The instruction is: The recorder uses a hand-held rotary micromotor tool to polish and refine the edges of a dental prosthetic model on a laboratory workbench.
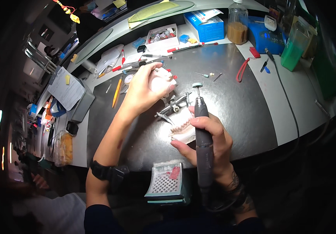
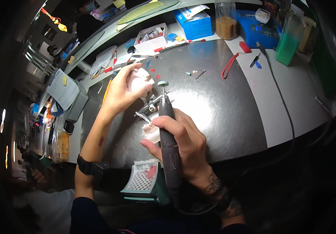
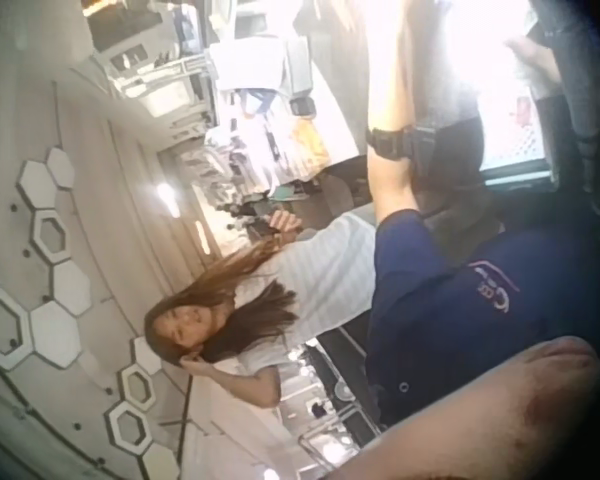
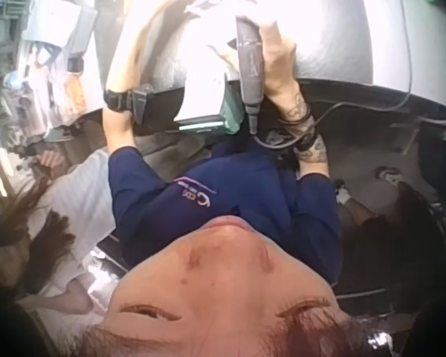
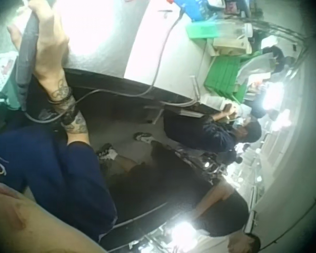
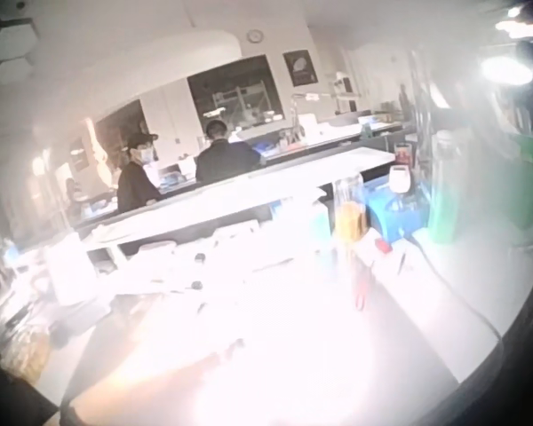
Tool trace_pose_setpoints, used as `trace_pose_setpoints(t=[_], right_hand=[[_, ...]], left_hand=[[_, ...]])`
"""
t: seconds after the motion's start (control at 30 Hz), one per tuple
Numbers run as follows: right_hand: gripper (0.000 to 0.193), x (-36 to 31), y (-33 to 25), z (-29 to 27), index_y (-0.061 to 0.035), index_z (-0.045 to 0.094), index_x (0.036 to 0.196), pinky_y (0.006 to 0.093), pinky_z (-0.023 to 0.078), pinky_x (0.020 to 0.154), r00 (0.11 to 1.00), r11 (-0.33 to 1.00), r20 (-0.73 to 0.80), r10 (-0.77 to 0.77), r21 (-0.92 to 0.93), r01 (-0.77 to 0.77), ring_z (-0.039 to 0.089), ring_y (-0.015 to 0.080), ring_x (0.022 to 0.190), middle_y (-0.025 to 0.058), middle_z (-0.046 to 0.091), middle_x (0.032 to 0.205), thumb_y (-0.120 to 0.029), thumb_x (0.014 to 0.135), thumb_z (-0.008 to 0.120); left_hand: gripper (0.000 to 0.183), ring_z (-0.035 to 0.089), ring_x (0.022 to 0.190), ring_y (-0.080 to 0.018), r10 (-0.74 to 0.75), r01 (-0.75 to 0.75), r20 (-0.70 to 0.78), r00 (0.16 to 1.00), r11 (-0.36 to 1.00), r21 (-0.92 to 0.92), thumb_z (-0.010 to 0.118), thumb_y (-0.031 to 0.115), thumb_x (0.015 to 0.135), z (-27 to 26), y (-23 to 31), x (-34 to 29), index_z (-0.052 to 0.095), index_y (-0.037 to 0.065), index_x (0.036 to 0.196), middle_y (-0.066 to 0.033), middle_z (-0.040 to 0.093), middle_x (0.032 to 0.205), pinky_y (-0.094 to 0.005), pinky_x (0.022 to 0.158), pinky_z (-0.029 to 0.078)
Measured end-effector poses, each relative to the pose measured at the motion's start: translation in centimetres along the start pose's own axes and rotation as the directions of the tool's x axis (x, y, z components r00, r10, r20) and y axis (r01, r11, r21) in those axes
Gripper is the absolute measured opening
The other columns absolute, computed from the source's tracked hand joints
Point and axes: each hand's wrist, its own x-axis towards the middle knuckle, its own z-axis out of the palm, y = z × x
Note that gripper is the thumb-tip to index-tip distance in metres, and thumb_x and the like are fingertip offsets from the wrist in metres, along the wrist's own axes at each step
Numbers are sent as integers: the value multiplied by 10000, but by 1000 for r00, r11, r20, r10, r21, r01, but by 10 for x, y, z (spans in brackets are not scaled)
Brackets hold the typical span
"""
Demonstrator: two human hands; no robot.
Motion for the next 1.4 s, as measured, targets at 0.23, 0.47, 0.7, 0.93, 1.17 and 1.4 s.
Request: trace_pose_setpoints(t=[0.23, 0.47, 0.7, 0.93, 1.17, 1.4], right_hand=[[577, -2, 0, 1, -89, 499, 1105, 374, 524, 733, 1000, 1000, -7, 19, 14, -19, 635, 323, 860, 180, 620, 967, -103, 637, 836], [578, -4, 0, 5, -84, 505, 1103, 369, 530, 761, 1000, 999, -7, 29, 26, -28, 642, 316, 868, 180, 621, 969, -111, 634, 841], [571, -8, 3, 0, -78, 498, 1106, 373, 534, 762, 997, 997, 15, 72, 24, -72, 645, 318, 903, 198, 621, 1011, -128, 648, 836], [545, -5, 1, -2, -64, 489, 1113, 371, 531, 794, 999, 1000, 47, 22, 5, -22, 645, 324, 942, 229, 619, 1050, -128, 683, 818], [363, -18, -2, -10, -51, 413, 1149, 335, 539, 769, 988, 987, 129, 85, 122, -101, 648, 253, 930, 303, 559, 1137, -145, 883, 640], [499, -17, -4, -11, -69, 385, 1174, 296, 561, 658, 970, 992, 241, 35, 106, -62, 673, 247, 886, 332, 510, 1198, -218, 831, 716]], left_hand=[[655, 617, 998, -287, -112, 121, 73, 991, 983, -138, 786, 245, 726, 4, 2, -4, 451, 17, 1241, -173, 615, 1075, -363, 869, 485], [593, 570, 1090, -276, -132, 148, 124, 984, 981, -128, 734, 264, 779, -2, -11, -3, 466, 15, 1246, -179, 583, 1135, -364, 918, 452], [454, 601, 909, -106, -271, 487, 405, 873, 535, -690, 590, 122, 882, -6, -8, -3, 462, 124, 1318, -70, 574, 1135, -263, 600, 568], [431, 607, 744, -100, -300, 422, 300, 905, 563, -711, 583, 91, 849, -2, -4, -4, 503, 52, 1271, -83, 633, 1006, -237, 503, 515], [298, 637, 895, -151, -81, 85, 27, 996, 896, -436, 612, 177, 903, -21, 21, -27, 621, 73, 1182, -96, 664, 1033, -274, 785, 485], [333, 617, 993, -249, 251, -233, 5, 968, 904, -359, 618, 31, 840, -46, 45, -47, 631, 58, 1172, -158, 606, 1146, -329, 828, 499]])
